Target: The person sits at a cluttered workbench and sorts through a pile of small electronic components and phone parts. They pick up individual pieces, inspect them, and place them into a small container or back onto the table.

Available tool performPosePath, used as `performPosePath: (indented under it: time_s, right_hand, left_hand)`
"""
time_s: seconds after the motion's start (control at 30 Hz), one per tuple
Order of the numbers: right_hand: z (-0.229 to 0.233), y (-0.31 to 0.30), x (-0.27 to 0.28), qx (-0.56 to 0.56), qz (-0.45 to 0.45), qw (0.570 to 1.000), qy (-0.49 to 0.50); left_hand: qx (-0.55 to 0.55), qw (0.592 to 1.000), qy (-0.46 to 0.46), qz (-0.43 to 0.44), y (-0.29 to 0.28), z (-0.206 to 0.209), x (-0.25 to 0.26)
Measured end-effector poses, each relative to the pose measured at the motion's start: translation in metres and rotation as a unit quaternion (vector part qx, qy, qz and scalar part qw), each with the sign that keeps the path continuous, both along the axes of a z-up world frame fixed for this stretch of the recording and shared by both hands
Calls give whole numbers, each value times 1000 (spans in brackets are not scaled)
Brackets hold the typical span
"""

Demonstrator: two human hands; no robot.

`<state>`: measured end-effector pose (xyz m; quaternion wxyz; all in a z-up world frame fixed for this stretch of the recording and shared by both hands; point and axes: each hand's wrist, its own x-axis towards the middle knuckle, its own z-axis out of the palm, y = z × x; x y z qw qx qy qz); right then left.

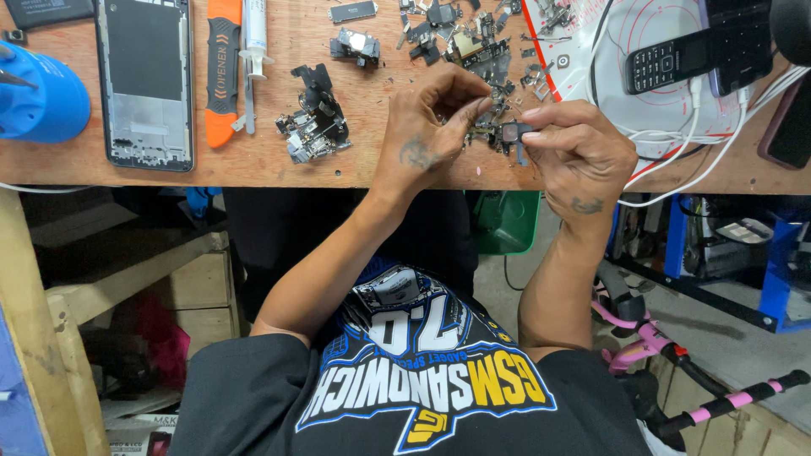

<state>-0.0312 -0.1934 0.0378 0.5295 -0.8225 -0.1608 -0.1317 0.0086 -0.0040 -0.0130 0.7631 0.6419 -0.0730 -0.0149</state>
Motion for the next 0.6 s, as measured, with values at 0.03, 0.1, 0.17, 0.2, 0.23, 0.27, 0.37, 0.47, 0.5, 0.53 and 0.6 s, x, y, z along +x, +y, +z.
performPosePath:
  time_s: [0.03,0.1,0.17,0.2,0.23,0.27,0.37,0.47,0.5,0.53,0.6]
  right_hand:
    - [-1,-1,0,7,-4,1000,4]
    - [-5,-3,-1,-14,-72,996,42]
    - [-10,-6,-2,18,-70,996,52]
    - [-15,-6,0,61,-33,997,42]
    - [-20,-7,1,105,4,994,33]
    - [-24,-8,1,100,-8,994,41]
    - [-33,-13,0,103,-35,991,75]
    - [-36,-11,-1,135,-39,984,112]
    - [-36,-10,-1,140,-42,982,119]
    - [-35,-9,-1,144,-44,981,125]
    - [-32,-6,-1,150,-51,978,135]
  left_hand:
    - [18,1000,-23,10,1,1,1]
    - [83,995,-48,1,4,4,0]
    - [123,987,-104,12,5,9,-1]
    - [131,980,-147,26,5,12,-2]
    - [138,971,-190,39,6,14,-3]
    - [128,974,-186,34,7,17,-5]
    - [87,988,-130,-2,7,20,-9]
    - [35,997,-24,-59,7,20,-10]
    - [25,997,-11,-65,6,19,-9]
    - [15,997,3,-73,6,18,-9]
    - [15,996,27,-78,7,16,-10]
